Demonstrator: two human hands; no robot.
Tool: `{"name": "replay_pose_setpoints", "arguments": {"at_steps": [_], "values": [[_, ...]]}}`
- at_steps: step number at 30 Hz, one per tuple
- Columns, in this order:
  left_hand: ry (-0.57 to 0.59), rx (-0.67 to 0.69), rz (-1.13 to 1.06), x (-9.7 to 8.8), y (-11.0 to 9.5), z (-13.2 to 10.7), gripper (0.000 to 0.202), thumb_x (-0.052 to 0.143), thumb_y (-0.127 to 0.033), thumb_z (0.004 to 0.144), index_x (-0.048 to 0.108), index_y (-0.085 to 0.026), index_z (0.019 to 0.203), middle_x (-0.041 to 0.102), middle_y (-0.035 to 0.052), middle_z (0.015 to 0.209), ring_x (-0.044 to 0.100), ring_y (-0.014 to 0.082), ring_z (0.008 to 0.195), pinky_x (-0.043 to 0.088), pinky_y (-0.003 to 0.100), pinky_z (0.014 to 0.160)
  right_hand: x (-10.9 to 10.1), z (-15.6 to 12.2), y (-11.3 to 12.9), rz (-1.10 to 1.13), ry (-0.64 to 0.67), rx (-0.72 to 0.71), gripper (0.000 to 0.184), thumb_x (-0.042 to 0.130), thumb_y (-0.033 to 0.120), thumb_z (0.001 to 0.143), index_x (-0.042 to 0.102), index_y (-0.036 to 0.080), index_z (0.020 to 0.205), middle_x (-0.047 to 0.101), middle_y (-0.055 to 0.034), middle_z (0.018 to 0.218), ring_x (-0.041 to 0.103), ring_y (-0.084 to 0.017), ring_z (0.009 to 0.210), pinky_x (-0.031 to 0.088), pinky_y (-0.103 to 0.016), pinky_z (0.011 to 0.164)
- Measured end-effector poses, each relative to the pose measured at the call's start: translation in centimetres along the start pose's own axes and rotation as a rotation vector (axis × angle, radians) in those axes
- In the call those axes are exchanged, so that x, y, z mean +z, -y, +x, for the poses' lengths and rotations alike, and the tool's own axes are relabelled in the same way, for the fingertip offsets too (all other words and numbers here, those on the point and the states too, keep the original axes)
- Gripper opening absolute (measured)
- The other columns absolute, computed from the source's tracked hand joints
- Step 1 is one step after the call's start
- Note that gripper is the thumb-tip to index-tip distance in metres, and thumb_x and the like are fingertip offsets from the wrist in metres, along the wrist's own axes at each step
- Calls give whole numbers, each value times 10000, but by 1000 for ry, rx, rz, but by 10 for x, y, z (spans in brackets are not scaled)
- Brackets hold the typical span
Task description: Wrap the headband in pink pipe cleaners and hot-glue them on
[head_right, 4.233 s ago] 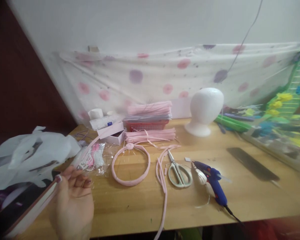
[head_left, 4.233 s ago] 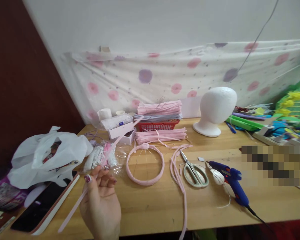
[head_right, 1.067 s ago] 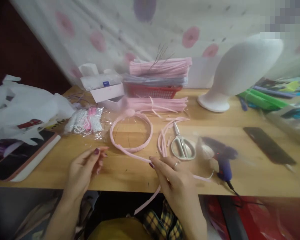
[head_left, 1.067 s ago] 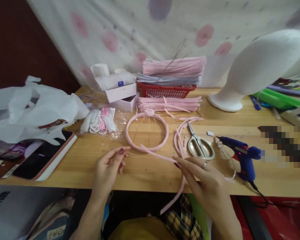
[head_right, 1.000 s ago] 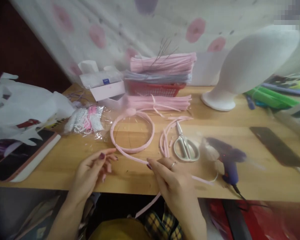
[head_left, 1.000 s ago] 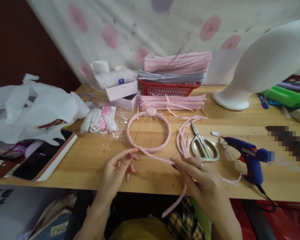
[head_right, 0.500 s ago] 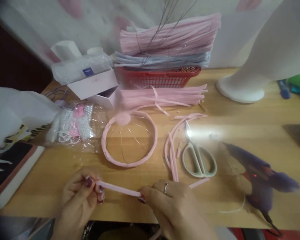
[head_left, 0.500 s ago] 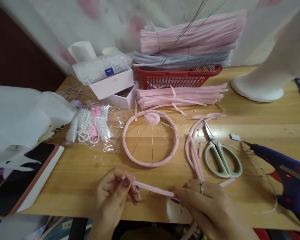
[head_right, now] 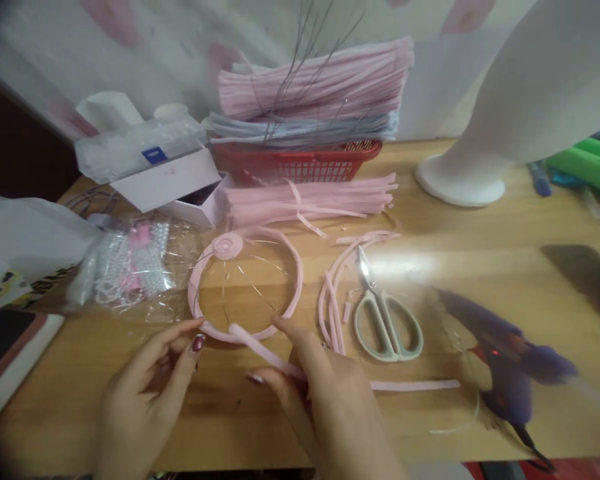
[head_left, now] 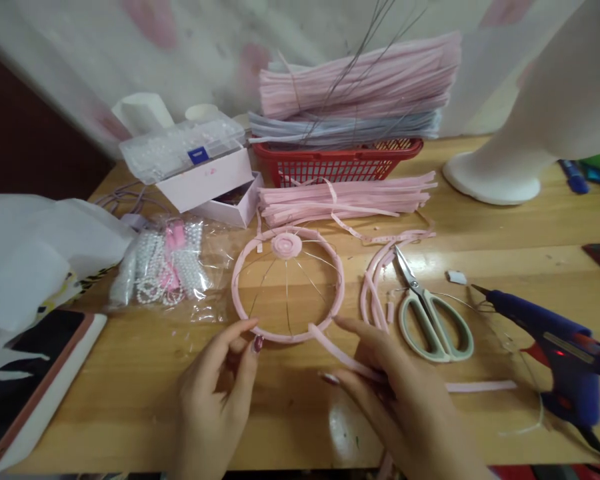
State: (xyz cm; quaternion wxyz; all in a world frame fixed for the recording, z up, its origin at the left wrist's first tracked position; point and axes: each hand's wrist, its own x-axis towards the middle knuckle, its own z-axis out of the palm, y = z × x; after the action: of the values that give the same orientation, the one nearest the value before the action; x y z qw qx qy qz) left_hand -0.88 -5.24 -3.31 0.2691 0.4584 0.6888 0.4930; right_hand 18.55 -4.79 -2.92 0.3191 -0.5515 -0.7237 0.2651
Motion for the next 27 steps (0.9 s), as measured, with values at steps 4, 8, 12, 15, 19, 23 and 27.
{"name": "replay_pose_setpoints", "arguments": {"at_steps": [4, 8, 12, 15, 19, 23, 27], "values": [[34, 35, 58, -1, -1, -2, 60, 703, -306, 797, 707, -249, 812, 654, 3, 665, 575, 165, 634, 468, 241, 638, 20, 14, 2, -105, -90, -74, 277, 484, 332, 1000, 528, 177, 1226, 608, 50, 569, 543, -121, 423, 378, -206, 447], [57, -109, -49, -7, 3, -4, 147, 720, -365, 779, 682, -225, 801, 637, -2, 657, 554, 133, 557, 446, 207, 503, 34, 24, 7, -227, -77, -65, 138, 507, 303, 977, 590, 193, 976, 614, 39, 551, 579, -144, 436, 316, -222, 455], [83, -271, -272, -12, 13, -2, 324, 768, -409, 730, 642, -203, 946, 653, -5, 755, 564, 111, 531, 451, 188, 431, 39, 28, 13, -350, -15, -58, 280, 444, 241, 991, 525, 206, 726, 637, 3, 567, 617, -168, 470, 247, -244, 472], [37, -270, -430, -13, 23, 0, 439, 805, -390, 684, 622, -188, 1028, 682, 64, 1026, 680, 174, 807, 589, 270, 652, 43, 31, 18, -360, -27, -18, 178, 438, 261, 1000, 547, 202, 872, 673, -4, 614, 641, -180, 505, 228, -242, 477], [20, -268, -634, -12, 34, -1, 447, 812, -368, 683, 631, -190, 1051, 678, 102, 1173, 688, 227, 1011, 567, 375, 912, 45, 36, 20, -409, 16, -17, 200, 417, 210, 989, 515, 206, 814, 666, -25, 626, 629, -184, 529, 212, -245, 483], [42, -342, -782, -10, 33, -6, 476, 848, -320, 657, 672, -194, 1081, 705, 113, 1200, 664, 256, 1128, 499, 383, 1031, 28, 37, 26, -249, -78, -31, 216, 374, 208, 972, 474, 223, 781, 602, 2, 593, 586, -172, 535, 260, -233, 504], [222, -467, -934, -1, 19, -12, 433, 828, -344, 709, 712, -175, 1090, 715, 130, 1215, 671, 254, 1129, 507, 366, 1022, 1, 30, 35, -107, -158, -80, 240, 362, 233, 952, 418, 235, 719, 530, 32, 550, 524, -144, 487, 315, -222, 507]]}}
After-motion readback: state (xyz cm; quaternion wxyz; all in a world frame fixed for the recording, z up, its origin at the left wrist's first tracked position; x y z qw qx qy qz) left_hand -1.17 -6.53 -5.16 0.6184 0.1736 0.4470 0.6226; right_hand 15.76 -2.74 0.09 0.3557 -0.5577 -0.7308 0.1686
